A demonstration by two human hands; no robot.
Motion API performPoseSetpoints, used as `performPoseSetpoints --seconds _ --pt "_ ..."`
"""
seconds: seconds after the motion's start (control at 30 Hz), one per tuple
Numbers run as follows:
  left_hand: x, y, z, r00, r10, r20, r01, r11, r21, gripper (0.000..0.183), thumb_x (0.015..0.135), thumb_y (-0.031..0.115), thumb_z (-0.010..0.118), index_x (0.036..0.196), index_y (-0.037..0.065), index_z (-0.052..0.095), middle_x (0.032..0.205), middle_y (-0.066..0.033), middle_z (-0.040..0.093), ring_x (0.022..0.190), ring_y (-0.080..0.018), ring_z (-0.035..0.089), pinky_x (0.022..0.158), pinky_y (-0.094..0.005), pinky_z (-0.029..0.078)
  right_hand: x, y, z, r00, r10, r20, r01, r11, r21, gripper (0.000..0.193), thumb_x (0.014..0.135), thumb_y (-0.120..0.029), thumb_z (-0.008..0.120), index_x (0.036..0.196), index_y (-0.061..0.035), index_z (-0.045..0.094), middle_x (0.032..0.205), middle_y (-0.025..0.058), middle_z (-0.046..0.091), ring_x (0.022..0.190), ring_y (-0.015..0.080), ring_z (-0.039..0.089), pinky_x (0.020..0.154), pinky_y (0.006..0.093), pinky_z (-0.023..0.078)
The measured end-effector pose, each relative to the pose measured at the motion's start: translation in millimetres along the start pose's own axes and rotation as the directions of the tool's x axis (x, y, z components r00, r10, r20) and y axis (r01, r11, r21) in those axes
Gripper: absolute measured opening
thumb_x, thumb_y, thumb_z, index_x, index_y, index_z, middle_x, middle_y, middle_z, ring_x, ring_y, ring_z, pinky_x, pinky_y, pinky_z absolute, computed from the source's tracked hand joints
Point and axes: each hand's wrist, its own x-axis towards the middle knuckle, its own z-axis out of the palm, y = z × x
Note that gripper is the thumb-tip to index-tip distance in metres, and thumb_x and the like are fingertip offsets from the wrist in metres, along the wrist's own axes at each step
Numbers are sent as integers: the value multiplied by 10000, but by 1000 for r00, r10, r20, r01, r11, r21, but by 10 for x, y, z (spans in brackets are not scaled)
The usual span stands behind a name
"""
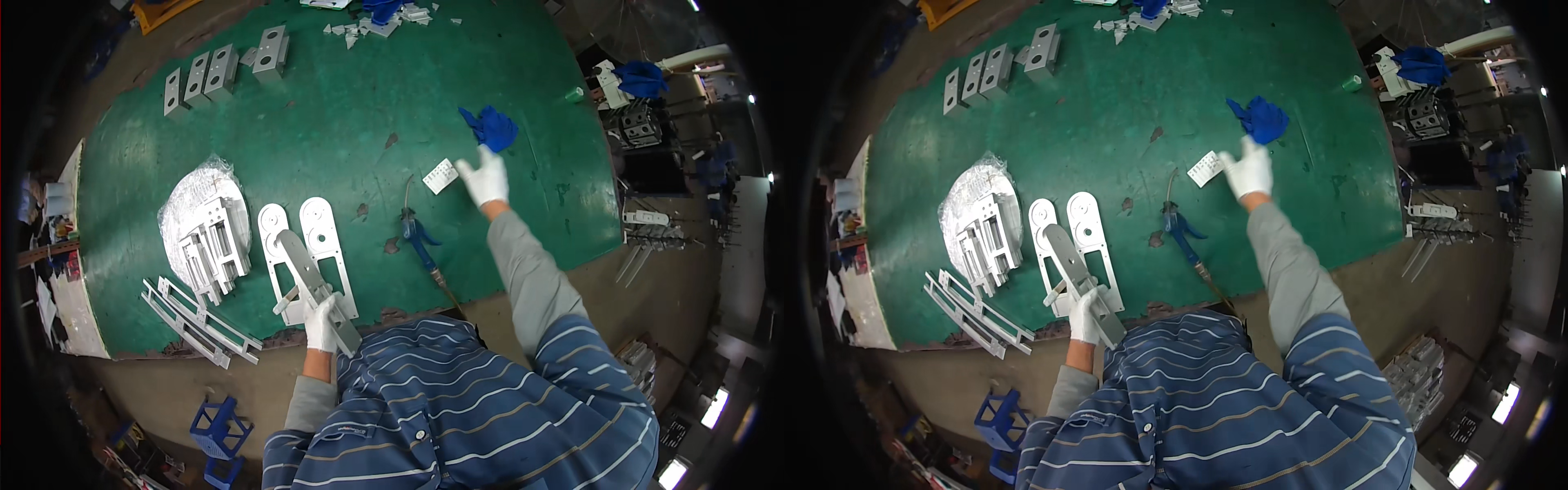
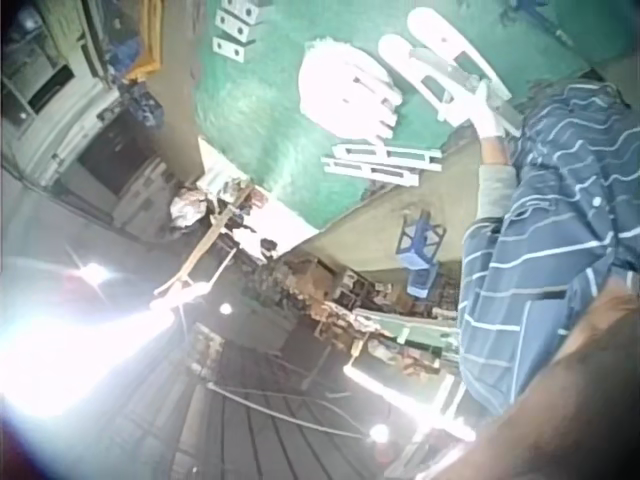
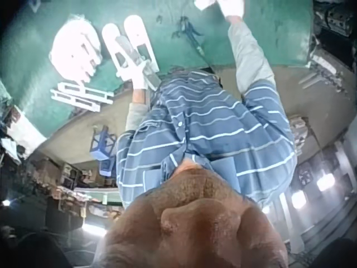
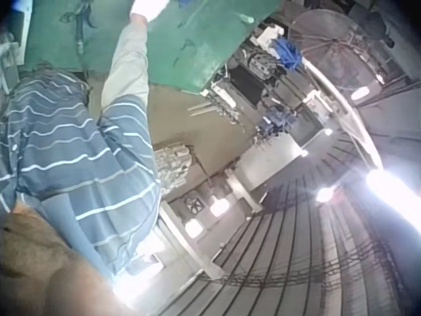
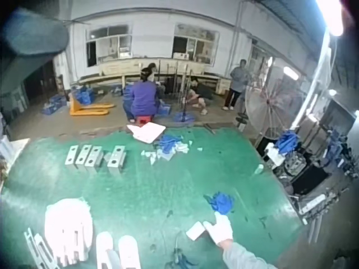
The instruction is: The recorder cleans and deburrs the edges of a metal component using a tool and a cloth.
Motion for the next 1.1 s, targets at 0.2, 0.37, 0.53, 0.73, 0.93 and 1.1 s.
performPoseSetpoints --seconds 0.2,0.37,0.53,0.73,0.93,1.1 --pt "-595 444 617 983 -142 114 168 948 -269 509 912 70 628 1400 1 506 1246 -173 638 1028 -282 661 900 -393 544 1133 379 -106 994 -93 53 106 916 -386 767 856 -473 739 1485 -99 508 1450 220 536 1142 407 624 968 450 536" --pt "-756 516 1274 985 -103 135 154 876 -456 505 924 146 628 1390 -8 508 1234 -185 628 1029 -316 647 926 -409 536 1824 1191 -153 991 58 125 -100 925 367 538 957 -370 682 1394 -72 584 1254 149 661 947 267 675 772 375 570" --pt "-761 426 1394 926 -88 368 302 757 -580 528 932 235 636 1392 10 508 1219 -183 617 1066 -338 633 959 -446 531 1188 859 -828 901 200 386 -426 227 876 386 1031 -329 622 1319 -71 620 1107 96 700 837 192 669 678 314 539" --pt "-631 631 1683 904 20 428 262 765 -588 629 964 388 618 1452 36 435 1235 -199 589 1067 -336 618 959 -511 540 265 605 -1393 920 40 391 -391 3 920 386 1058 -360 591 1289 -51 611 1116 101 701 848 201 672 682 330 541" --pt "-689 953 1755 825 117 553 372 623 -688 750 987 625 512 1561 168 361 1335 -259 565 1141 -404 605 954 -593 544 -447 269 -1457 893 -275 356 -413 -189 891 381 1034 -249 642 1313 3 581 1200 141 689 981 224 688 756 354 562" --pt "-661 982 1660 735 231 638 421 582 -696 805 962 698 505 1566 183 371 1388 -289 553 1262 -470 566 987 -643 521 -1153 -392 -1539 866 -248 433 -471 -116 875 370 1000 -136 668 1316 30 569 1205 159 684 1001 244 695 849 370 575"
